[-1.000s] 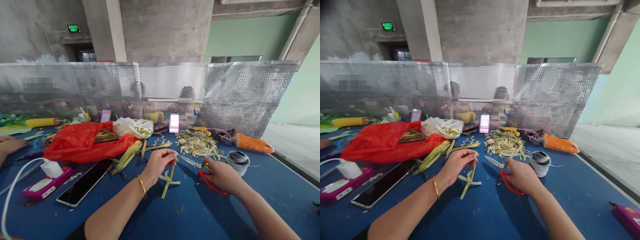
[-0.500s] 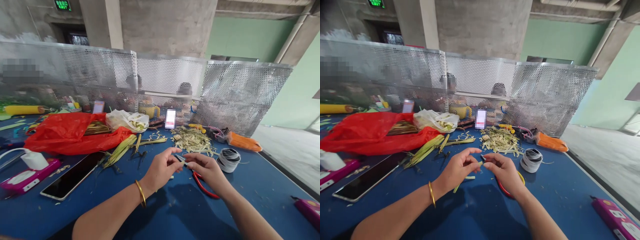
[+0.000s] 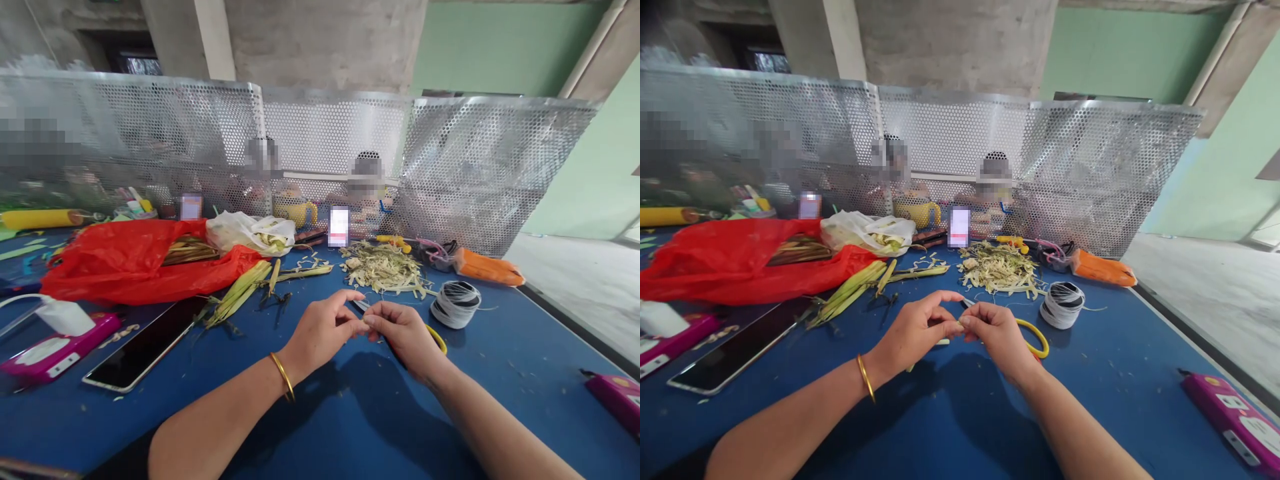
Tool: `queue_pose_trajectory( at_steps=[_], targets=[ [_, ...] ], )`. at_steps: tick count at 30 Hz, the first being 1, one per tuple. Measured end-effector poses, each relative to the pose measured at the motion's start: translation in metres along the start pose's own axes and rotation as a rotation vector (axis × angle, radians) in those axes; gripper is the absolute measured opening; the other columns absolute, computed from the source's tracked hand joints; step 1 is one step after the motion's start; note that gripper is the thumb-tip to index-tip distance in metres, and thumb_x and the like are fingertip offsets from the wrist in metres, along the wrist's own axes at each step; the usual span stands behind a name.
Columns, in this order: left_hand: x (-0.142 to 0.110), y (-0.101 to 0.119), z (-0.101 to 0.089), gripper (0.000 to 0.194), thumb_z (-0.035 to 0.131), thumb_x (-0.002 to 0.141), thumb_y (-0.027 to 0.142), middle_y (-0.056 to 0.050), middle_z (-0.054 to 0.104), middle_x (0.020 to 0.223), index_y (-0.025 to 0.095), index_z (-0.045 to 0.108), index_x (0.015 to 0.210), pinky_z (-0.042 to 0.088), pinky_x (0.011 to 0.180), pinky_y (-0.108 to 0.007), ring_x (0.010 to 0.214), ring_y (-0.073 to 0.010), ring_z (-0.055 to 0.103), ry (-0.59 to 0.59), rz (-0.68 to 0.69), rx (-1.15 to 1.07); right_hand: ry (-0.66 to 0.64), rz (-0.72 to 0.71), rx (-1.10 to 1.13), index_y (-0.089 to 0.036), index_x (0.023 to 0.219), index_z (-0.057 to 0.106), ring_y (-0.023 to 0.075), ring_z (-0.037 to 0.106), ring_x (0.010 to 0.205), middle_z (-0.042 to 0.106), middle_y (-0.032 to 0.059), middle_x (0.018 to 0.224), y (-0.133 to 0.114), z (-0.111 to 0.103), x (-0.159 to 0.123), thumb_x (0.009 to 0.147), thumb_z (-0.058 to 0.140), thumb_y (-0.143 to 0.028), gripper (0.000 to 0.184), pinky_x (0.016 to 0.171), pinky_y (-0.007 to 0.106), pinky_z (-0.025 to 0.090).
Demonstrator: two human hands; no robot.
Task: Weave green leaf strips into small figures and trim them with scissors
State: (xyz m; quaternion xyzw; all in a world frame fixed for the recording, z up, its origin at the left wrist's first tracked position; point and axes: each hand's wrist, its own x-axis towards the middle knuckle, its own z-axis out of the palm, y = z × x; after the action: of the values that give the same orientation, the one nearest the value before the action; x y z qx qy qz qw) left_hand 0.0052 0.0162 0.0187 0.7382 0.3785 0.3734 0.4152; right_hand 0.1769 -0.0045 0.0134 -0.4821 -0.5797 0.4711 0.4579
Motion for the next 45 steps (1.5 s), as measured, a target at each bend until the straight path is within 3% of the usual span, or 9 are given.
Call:
queue_pose_trajectory(
  at_steps=[4,7,14,19,22,26,33,39,45],
  targets=[
    [0.006,0.004,-0.023,0.037,0.055,0.082,0.051,-0.003,0.073,0.079,0.020,0.065,0.100,0.046,0.064,-0.023,0.071,-0.0161,0.066,0.109,0.003,0.157,0.126,-0.059,-0.113,-0.018,0.070,0.058,0.0127,0.051,0.059,0.057,-0.0016,0.061,0.004,-0.007,0.005,0.078,0.060,-0.041,0.025,0.059,0.026,0.039],
    [0.009,0.009,-0.046,0.045,0.053,0.077,0.063,-0.002,0.071,0.073,0.020,0.069,0.078,0.041,0.059,-0.024,0.067,-0.0167,0.063,0.123,-0.094,0.500,0.180,-0.114,-0.203,-0.019,0.070,0.055,0.0142,0.052,0.063,0.057,-0.0013,0.063,0.006,-0.014,0.008,0.082,0.054,-0.039,0.024,0.063,0.027,0.039],
    [0.007,0.001,-0.051,0.041,0.069,0.058,0.062,-0.004,0.069,0.068,0.023,0.071,0.067,0.033,0.053,-0.025,0.064,-0.0200,0.062,-0.248,-0.175,0.807,0.080,-0.132,-0.383,-0.020,0.072,0.055,0.0167,0.056,0.067,0.060,-0.0004,0.067,0.010,-0.010,0.008,0.084,0.049,-0.033,0.019,0.065,0.028,0.040],
    [0.010,-0.014,-0.037,0.018,0.064,0.069,0.036,-0.003,0.068,0.062,0.019,0.071,0.070,0.042,0.055,-0.024,0.055,-0.0167,0.062,-0.353,-0.309,0.364,0.055,-0.133,-0.308,-0.020,0.066,0.058,0.0207,0.060,0.081,0.068,0.0043,0.081,0.010,-0.008,0.008,0.081,0.054,-0.037,0.023,0.073,0.031,0.042],
    [0.014,-0.015,-0.032,0.029,0.067,0.069,0.037,-0.003,0.070,0.069,0.017,0.071,0.090,0.046,0.057,-0.024,0.057,-0.0147,0.063,-0.253,-0.383,-0.044,0.070,-0.062,-0.129,-0.019,0.058,0.057,0.0236,0.058,0.094,0.068,0.0081,0.092,0.002,-0.011,0.006,0.078,0.059,-0.045,0.032,0.072,0.030,0.041],
    [0.012,-0.008,-0.022,0.034,0.070,0.070,0.034,-0.004,0.071,0.075,0.017,0.069,0.099,0.045,0.054,-0.021,0.056,-0.0122,0.064,-0.164,-0.430,-0.302,0.022,0.036,0.132,-0.020,0.065,0.058,0.0225,0.058,0.088,0.066,0.0064,0.077,-0.007,-0.012,0.001,0.074,0.066,-0.051,0.034,0.062,0.026,0.039],
    [0.004,-0.003,-0.009,0.030,0.070,0.072,0.034,-0.008,0.072,0.086,0.015,0.069,0.095,0.047,0.057,-0.022,0.062,-0.0135,0.067,-0.264,-0.441,-0.490,-0.060,-0.022,0.058,-0.017,0.073,0.064,0.0163,0.057,0.078,0.066,0.0042,0.081,-0.004,-0.008,0.000,0.078,0.068,-0.043,0.026,0.069,0.026,0.041],
    [0.006,-0.005,-0.010,0.051,0.054,0.081,0.058,-0.012,0.073,0.087,0.014,0.067,0.103,0.048,0.057,-0.023,0.063,-0.0152,0.068,-0.237,-0.464,-0.591,0.008,0.005,0.090,-0.016,0.075,0.065,0.0133,0.053,0.066,0.062,0.0010,0.069,-0.004,-0.009,0.000,0.074,0.071,-0.045,0.029,0.065,0.025,0.039],
    [0.003,-0.010,-0.005,0.039,0.069,0.074,0.044,-0.011,0.072,0.099,0.017,0.069,0.103,0.049,0.059,-0.021,0.070,-0.0147,0.070,-0.317,-0.475,-0.621,-0.039,-0.013,0.099,-0.016,0.079,0.066,0.0142,0.054,0.068,0.063,0.0018,0.071,0.003,-0.006,0.000,0.077,0.069,-0.042,0.026,0.067,0.027,0.042]
  ],
)
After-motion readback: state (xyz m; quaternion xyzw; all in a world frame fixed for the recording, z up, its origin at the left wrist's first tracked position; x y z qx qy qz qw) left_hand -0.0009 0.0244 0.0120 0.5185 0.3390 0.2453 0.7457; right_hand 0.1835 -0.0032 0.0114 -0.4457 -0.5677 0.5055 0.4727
